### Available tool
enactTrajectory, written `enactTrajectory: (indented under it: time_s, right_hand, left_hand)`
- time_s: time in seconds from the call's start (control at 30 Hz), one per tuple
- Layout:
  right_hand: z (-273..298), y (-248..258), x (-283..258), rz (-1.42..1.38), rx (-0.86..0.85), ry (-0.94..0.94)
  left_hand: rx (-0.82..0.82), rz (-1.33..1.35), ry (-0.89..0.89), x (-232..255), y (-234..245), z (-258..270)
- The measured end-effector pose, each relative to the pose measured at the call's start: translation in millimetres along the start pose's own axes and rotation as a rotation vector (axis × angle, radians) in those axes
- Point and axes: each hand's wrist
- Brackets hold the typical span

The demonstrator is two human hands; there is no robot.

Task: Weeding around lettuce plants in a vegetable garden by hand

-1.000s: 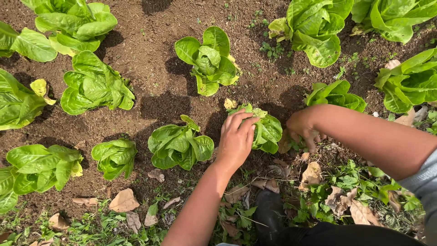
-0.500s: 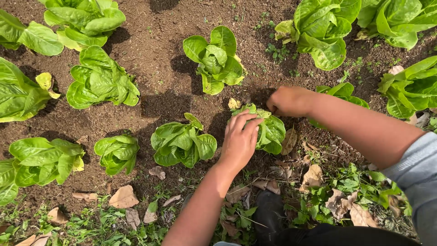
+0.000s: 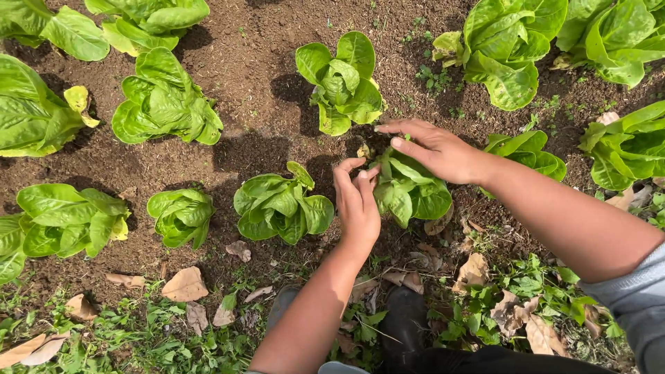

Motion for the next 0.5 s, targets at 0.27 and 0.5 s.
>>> enactTrajectory:
  time_s: [0.27, 0.5]
  right_hand:
    - [8.4, -27.7, 6.6, 0.4, -0.315, 0.076]
    - [9.0, -32.5, 8.6, 0.342, -0.236, 0.09]
  left_hand:
    - [-0.329, -0.709, 0.078, 6.7, 23.8, -44.3]
    - [-0.226, -0.84, -0.435, -134.5, 25.8, -63.5]
Point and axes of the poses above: each hand's wrist, its own z-axis away from the middle knuckle, its own y-axis out of the back of the hand, x = y × z, and after that the axes turned 8 degrees about z, right-handed
